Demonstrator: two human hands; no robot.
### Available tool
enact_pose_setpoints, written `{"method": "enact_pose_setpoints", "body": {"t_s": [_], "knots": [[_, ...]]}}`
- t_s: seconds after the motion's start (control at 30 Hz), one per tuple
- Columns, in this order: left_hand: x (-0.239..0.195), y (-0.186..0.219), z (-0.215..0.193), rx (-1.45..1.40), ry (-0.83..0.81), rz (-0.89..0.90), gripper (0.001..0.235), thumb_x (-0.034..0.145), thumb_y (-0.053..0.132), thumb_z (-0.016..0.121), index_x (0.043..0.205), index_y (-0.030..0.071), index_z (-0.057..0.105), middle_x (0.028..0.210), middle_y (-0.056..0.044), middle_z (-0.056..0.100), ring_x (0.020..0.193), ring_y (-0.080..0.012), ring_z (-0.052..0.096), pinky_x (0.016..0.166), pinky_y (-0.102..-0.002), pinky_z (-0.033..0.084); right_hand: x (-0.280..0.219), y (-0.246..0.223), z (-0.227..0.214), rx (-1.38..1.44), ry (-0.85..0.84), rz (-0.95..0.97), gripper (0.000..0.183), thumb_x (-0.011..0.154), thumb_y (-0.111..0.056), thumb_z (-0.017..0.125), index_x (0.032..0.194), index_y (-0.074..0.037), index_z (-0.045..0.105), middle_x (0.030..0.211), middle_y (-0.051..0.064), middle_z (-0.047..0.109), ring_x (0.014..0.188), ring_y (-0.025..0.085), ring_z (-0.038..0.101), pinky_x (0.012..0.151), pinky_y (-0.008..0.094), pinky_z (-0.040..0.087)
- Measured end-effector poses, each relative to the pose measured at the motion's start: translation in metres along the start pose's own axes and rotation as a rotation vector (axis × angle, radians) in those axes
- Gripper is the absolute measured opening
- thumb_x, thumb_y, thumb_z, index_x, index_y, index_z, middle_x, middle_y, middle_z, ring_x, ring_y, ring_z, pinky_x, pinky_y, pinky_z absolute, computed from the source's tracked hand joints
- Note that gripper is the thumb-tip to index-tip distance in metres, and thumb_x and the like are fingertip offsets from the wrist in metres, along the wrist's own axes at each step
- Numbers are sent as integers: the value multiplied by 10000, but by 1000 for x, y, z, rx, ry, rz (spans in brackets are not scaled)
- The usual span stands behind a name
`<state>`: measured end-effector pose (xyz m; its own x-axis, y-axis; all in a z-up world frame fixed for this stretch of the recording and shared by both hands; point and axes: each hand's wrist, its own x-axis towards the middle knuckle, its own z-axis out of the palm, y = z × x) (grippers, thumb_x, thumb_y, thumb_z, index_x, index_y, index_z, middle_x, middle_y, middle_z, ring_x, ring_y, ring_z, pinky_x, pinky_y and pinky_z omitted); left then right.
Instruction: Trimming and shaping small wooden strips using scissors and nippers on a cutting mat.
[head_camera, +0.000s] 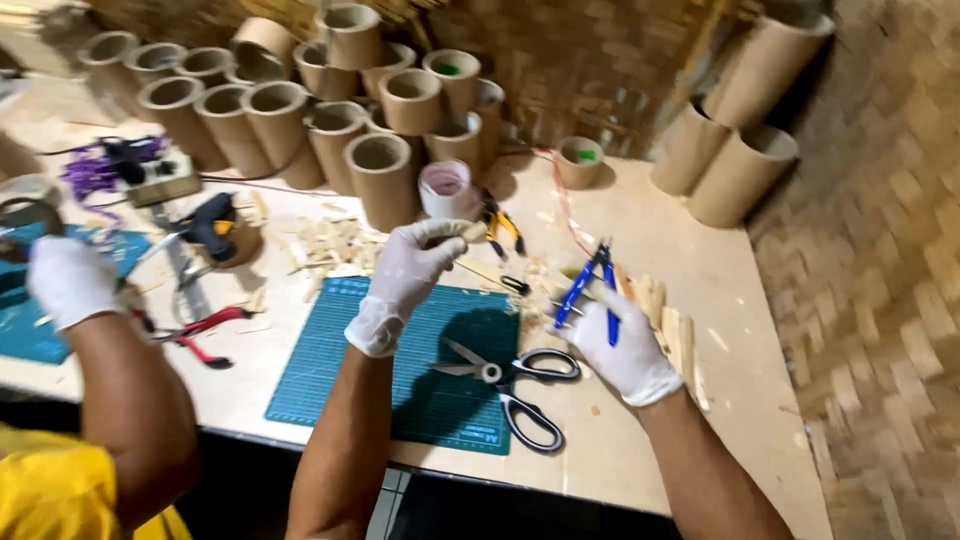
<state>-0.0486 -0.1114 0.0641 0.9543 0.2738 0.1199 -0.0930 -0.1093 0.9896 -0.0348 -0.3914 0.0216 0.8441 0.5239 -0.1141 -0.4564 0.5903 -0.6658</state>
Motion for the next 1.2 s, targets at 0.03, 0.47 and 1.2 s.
{"method": "enact_pose_setpoints", "body": {"t_s": [0.03,0.47,1.2], "knots": [[-7,2,14,37,-43,-2,252,804,41,752,1052,40,789,777,-98,735,640,-123,636,588,-262,543,-3,-3,5,-65,39,-30,426,969,-291,571,1351,-103,587,1157,160,711,1010,323,715,825,477,599],[-31,-19,80,207,-249,36,107,767,112,735,841,162,793,568,24,640,534,-82,581,531,-217,492,7,23,-17,-517,369,-237,333,712,76,857,1002,9,707,790,126,727,661,255,750,588,407,674],[-36,-40,95,-355,-53,-280,342,741,98,917,1045,9,789,768,-107,760,640,-120,690,635,-235,600,-3,11,17,-671,404,-171,263,947,-283,714,1061,-47,699,808,60,692,679,142,699,633,314,654]]}}
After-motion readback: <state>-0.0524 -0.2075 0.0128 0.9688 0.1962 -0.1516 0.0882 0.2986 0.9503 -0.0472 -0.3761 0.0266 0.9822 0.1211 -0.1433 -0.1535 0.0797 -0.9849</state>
